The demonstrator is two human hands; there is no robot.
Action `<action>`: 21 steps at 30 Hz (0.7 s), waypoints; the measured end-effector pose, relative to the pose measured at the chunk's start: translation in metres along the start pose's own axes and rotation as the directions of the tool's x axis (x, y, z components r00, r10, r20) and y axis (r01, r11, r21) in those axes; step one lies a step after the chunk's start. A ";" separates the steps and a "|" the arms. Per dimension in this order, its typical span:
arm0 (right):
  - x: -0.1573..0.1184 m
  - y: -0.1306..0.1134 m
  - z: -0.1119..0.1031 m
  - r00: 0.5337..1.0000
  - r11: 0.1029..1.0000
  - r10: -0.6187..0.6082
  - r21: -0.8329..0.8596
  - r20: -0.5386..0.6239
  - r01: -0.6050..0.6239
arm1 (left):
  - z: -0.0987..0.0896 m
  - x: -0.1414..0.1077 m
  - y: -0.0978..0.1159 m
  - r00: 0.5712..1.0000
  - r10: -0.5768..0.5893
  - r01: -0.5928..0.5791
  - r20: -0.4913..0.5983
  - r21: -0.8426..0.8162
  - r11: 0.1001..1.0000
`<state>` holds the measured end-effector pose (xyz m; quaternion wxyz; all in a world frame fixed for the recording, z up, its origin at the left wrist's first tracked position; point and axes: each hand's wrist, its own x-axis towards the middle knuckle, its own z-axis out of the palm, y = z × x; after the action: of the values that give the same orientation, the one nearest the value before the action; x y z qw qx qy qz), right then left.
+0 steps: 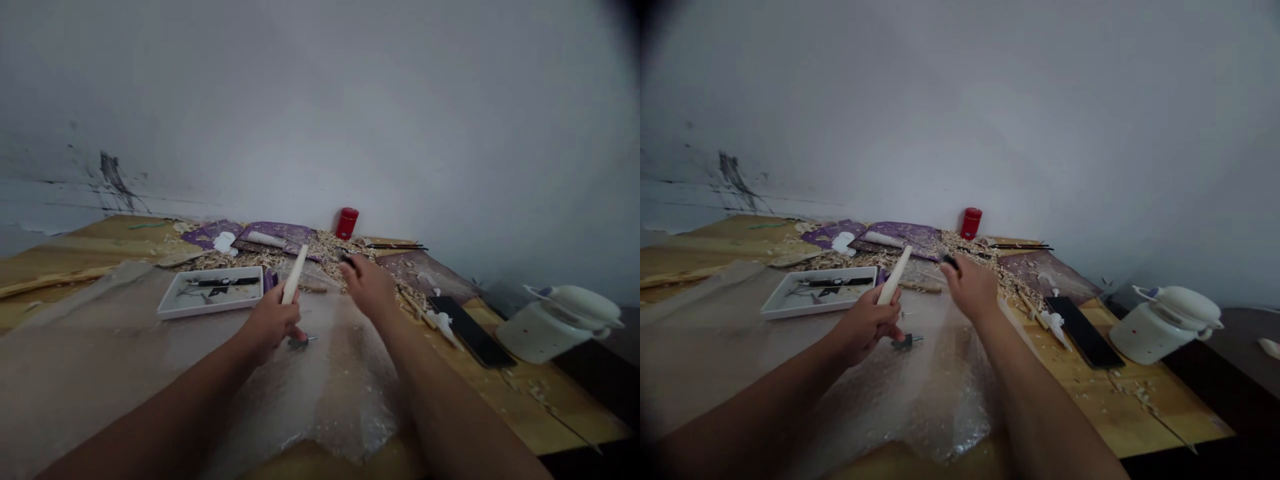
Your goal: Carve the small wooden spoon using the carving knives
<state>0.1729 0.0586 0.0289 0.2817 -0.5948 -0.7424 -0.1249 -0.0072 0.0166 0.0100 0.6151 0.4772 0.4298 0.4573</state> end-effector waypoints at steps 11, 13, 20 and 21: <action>-0.018 -0.034 0.006 0.862 0.903 -0.420 0.225 0.285 0.366 | -0.002 0.003 -0.006 0.998 0.038 -0.034 -0.040 0.104 0.994; -0.017 -0.033 0.003 0.869 0.911 -0.406 0.198 0.281 0.362 | -0.003 0.005 -0.007 0.998 0.046 -0.040 -0.038 0.128 0.991; -0.015 -0.032 0.005 0.915 0.943 -0.329 0.130 0.234 0.306 | -0.003 0.003 -0.006 0.996 0.054 -0.042 -0.075 0.154 0.987; -0.011 -0.024 0.006 0.935 0.958 -0.282 0.110 0.215 0.264 | -0.002 0.001 -0.006 0.996 0.048 -0.037 -0.069 0.155 0.987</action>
<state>0.1495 0.0461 0.0214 0.1979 -0.4846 -0.8497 -0.0641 -0.0079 0.0174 0.0035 0.5508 0.5152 0.4755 0.4528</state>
